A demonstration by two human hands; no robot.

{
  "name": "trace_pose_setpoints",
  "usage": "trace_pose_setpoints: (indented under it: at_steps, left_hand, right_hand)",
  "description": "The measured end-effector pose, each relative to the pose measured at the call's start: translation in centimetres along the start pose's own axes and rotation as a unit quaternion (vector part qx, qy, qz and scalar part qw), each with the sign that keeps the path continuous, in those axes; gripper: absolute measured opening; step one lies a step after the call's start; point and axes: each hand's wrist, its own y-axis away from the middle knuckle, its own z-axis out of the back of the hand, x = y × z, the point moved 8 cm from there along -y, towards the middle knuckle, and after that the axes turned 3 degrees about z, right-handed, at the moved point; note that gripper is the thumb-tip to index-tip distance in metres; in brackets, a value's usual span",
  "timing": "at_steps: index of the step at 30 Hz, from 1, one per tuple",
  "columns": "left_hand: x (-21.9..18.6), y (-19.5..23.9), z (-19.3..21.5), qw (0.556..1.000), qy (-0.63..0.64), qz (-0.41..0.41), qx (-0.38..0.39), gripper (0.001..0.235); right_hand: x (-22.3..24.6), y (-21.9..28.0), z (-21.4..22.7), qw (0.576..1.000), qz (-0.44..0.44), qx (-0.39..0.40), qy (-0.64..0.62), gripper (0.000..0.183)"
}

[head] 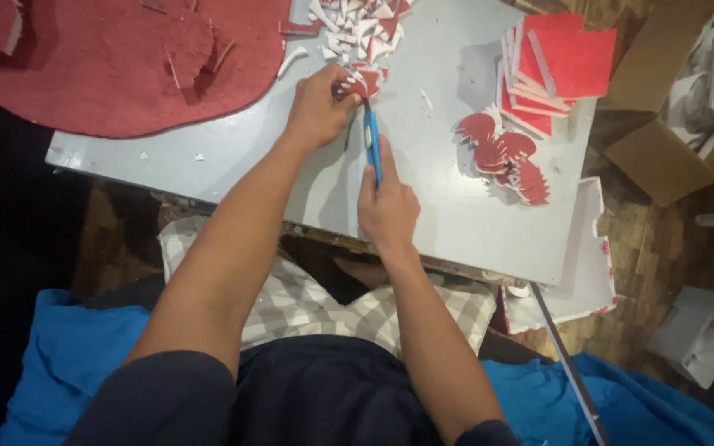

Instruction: Cutting small jagged shapes out of red foam pieces using a utility knife

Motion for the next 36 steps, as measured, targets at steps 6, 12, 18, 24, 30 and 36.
trace_pose_setpoints:
  at_steps: [6, 12, 18, 24, 30, 36]
  left_hand:
    - [-0.6, 0.2, 0.2, 1.000, 0.005, -0.024, -0.015, 0.011]
    - [-0.1, 0.0, 0.2, 1.000, 0.018, 0.003, -0.026, 0.015]
    - [-0.9, 0.6, 0.9, 0.989, 0.140, 0.043, -0.018, 0.033]
    - [-0.5, 0.3, 1.2, 0.990, 0.130, 0.047, -0.033, 0.025]
    - [-1.2, 0.7, 0.9, 0.990, 0.099, 0.089, -0.047, 0.046]
    - [-2.5, 2.0, 1.4, 0.990, 0.029, 0.101, -0.091, 0.029]
  right_hand:
    - [0.9, -0.4, 0.0, 0.999, -0.006, 0.030, 0.008, 0.055]
    - [1.7, 0.1, -0.2, 0.995, -0.078, 0.057, -0.027, 0.059]
    - [0.2, 1.0, 0.1, 0.997, -0.073, 0.009, -0.026, 0.058]
    - [-1.8, 0.7, 2.2, 0.983, -0.008, -0.086, -0.163, 0.054]
    - [-3.4, 1.3, 3.7, 0.919, -0.031, -0.191, -0.345, 0.055]
    - [-2.2, 1.0, 3.5, 0.939, 0.043, -0.202, -0.275, 0.051]
